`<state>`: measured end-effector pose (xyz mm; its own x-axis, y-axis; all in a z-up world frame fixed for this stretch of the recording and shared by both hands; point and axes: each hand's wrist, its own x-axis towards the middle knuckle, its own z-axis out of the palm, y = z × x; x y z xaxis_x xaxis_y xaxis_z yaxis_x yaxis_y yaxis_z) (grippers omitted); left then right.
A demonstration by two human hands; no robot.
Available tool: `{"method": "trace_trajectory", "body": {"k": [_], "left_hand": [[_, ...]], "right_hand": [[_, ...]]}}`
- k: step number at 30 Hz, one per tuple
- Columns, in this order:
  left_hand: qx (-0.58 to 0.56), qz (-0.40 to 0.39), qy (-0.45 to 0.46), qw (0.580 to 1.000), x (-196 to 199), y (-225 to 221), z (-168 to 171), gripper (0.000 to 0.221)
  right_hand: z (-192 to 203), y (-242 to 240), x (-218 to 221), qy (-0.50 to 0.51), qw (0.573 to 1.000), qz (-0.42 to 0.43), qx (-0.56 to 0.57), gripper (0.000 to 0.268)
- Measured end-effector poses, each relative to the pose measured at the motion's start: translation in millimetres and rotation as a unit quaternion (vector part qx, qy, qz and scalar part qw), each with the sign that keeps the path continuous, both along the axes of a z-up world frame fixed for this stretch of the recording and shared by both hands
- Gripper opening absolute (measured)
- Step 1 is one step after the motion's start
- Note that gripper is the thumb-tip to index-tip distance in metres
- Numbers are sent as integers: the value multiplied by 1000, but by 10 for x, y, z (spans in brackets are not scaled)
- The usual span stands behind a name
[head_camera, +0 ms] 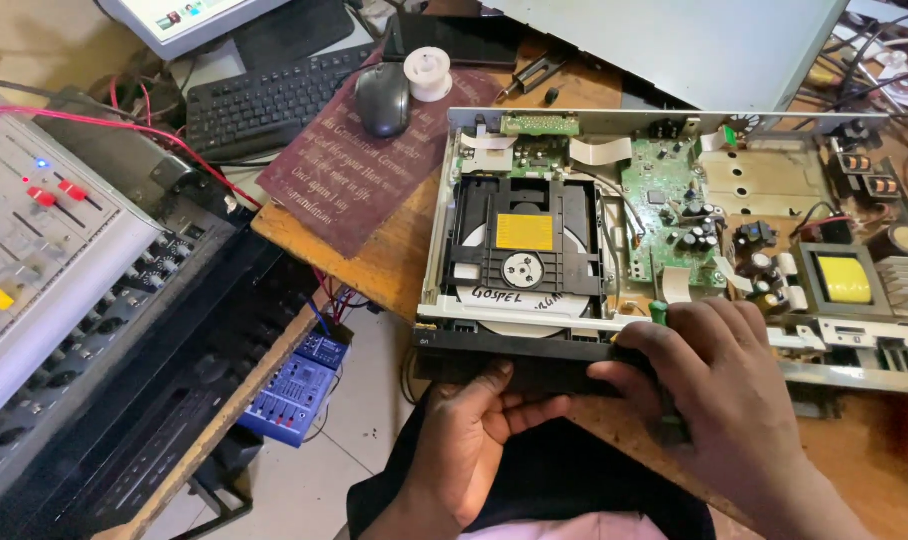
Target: Reassembling the front panel housing of a Panasonic electronic device by aligning it with the chassis and using a screwdriver to engage the plastic clips.
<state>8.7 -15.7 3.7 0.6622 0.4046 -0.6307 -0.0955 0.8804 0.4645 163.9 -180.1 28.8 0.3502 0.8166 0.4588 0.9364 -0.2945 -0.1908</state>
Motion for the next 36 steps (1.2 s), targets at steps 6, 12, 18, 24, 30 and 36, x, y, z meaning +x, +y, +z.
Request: {"method": "trace_trajectory", "body": {"k": [6,12,18,24,30,36], "left_hand": [[31,-87,-25,995,-25,21,0,49],[58,-149,-34,986,-66,111,-190,43],[81,-176,-48,980,-42,66,-231,46],[55,-119,-42,991,29,-2,-301,35],[50,-92,6,994,68,-87,-259,41],[43,-156,-68,984,42,-68,-415,52]], "right_hand": [[27,-1,11,15,1000,4,-18,31],[-24,-16,90,15,999,5,-46,32],[28,29,76,20,999,3,-29,34],[56,60,62,16,1000,7,-8,32],[80,78,11,41,999,-1,-9,30],[122,128,-7,39,999,1,13,29]]}}
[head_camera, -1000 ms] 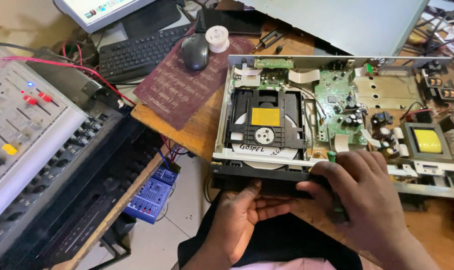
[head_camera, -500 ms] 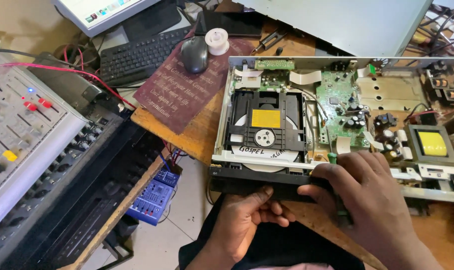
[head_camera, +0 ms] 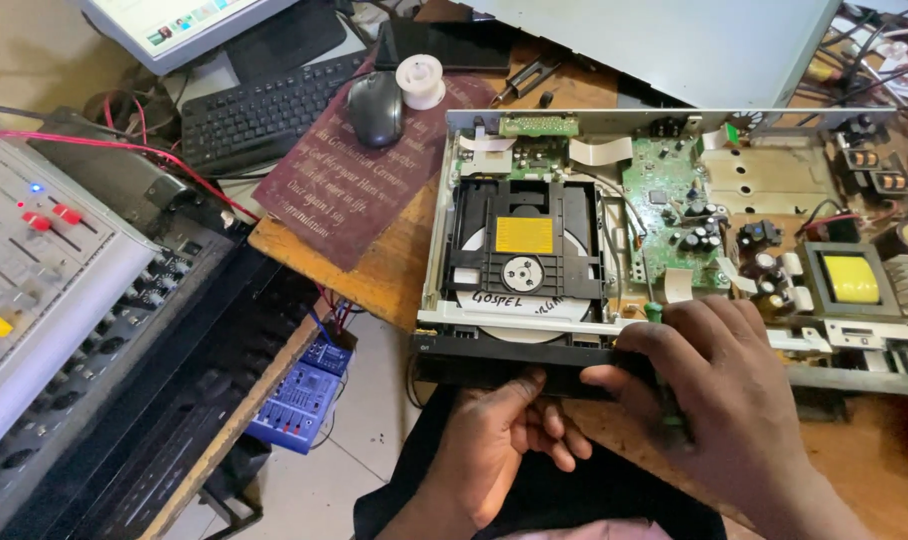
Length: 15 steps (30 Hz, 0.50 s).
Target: Reassembling the front panel housing of a Panasonic electronic device by aligning it with the chassis and using a screwdriver to engage the plastic clips.
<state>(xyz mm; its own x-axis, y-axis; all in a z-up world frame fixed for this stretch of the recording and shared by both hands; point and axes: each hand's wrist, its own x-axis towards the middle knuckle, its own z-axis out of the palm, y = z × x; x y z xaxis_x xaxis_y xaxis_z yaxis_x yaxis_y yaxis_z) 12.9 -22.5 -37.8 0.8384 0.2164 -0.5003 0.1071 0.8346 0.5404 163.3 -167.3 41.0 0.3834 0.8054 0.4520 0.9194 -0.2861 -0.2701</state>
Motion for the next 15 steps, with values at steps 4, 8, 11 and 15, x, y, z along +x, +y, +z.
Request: {"method": "trace_trajectory", "body": {"k": [4,8,11,15], "left_hand": [[20,-25,-11,999,-39,54,49,55],[12,-60,-54,997,-28,121,62,54],[17,-82,-67,994,-44,156,76,52],[17,-94,-71,993,-38,178,94,48]], "right_hand": [[23,22,-43,7,1000,-11,7,30],[19,29,-18,6,1000,-13,7,31],[30,33,-25,10,1000,-14,2,32],[-23,14,25,-4,1000,-10,4,36]]}}
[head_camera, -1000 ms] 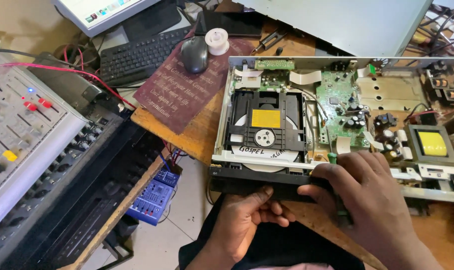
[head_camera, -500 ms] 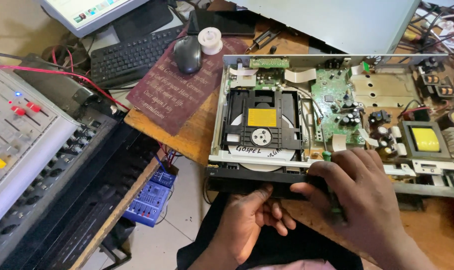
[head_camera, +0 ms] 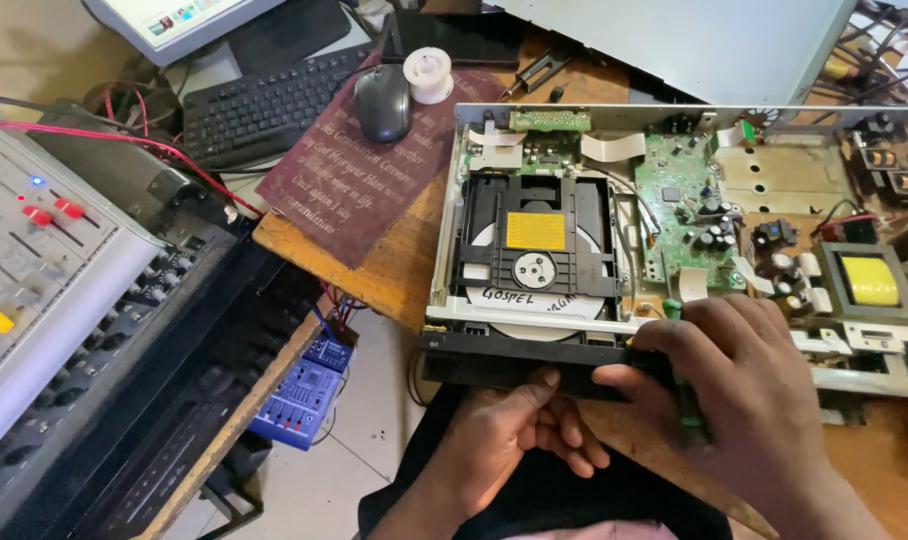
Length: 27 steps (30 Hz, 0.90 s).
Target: Reassembling the front panel housing of a Panasonic electronic device by aligning it with the chassis and using a screwdriver to engage the plastic clips.
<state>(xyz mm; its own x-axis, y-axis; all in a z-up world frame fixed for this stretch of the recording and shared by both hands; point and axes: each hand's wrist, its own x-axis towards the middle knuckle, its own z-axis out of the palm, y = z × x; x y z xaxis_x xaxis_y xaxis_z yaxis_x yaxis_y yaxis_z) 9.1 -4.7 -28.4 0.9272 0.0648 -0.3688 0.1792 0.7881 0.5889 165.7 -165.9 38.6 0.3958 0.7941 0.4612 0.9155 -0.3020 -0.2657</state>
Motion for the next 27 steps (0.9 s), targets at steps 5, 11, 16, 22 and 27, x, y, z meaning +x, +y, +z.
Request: {"method": "trace_trajectory", "body": {"k": [5,11,16,22,27], "left_hand": [[-13,-24,34,999,-74,115,67,56],[17,136,94,986,-346,577,120,28],[93,178,151,968,-294,525,277,36],[62,188,144,970,-237,417,313,42],[74,173,147,971,-216,409,306,46]], "right_hand": [[-59,-54,36,-29,999,0,-16,38],[-99,-49,50,-44,998,-22,-31,42],[-103,-42,-1,-32,998,-36,-51,40],[-86,-34,-29,-8,999,-30,-32,38],[-116,-15,-65,-31,998,-32,-35,42]]}}
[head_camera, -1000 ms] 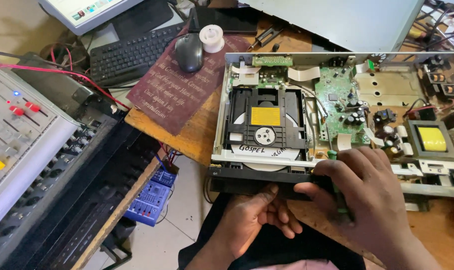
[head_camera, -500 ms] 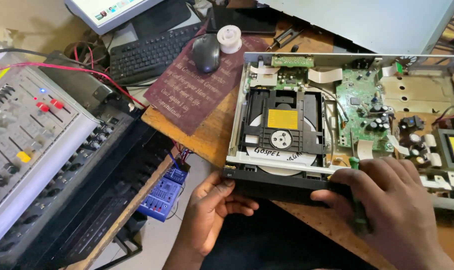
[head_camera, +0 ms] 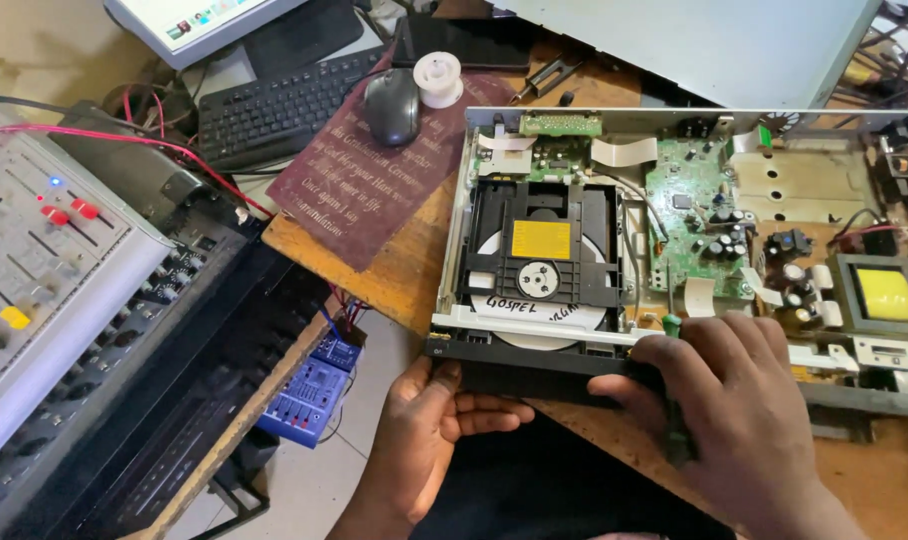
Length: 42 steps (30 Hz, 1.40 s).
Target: Reassembling the front panel housing of a Panasonic electronic device by aligning it with the chassis and using a screwdriver to engage the plastic clips.
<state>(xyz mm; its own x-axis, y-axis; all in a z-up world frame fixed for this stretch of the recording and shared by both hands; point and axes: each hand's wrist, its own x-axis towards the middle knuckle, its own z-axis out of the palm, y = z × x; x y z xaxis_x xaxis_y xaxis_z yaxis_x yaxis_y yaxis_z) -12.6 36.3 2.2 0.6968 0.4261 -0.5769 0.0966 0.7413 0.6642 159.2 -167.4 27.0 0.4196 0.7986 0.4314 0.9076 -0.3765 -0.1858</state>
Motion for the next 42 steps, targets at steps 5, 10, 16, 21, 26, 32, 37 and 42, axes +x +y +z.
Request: {"method": "trace_trajectory", "body": {"k": [5,10,16,21,26,32,37,42], "left_hand": [[41,-35,-5,999,-21,44,-93,45],[35,-72,-58,995,-84,117,-259,48],[104,-88,148,980,4,40,-126,36],[-33,-68,-2,997,-121,161,-239,29],[115,-125,103,980,-35,114,-247,30],[122,-114,84,982,-33,112,-268,32],[70,-86,60,992,-11,143,-149,33],[47,-81,27,995,-65,129,-82,39]], "right_hand": [[2,42,-9,-6,1000,4,21,40],[-2,58,3,-12,1000,11,23,40],[3,69,-27,-25,999,-5,20,44],[52,82,-37,-14,1000,-3,17,43],[34,103,-64,-10,999,-14,27,44],[61,116,-85,-8,999,-38,26,45],[152,46,20,7,999,-35,-30,46],[637,-190,-318,103,993,-42,36,21]]}}
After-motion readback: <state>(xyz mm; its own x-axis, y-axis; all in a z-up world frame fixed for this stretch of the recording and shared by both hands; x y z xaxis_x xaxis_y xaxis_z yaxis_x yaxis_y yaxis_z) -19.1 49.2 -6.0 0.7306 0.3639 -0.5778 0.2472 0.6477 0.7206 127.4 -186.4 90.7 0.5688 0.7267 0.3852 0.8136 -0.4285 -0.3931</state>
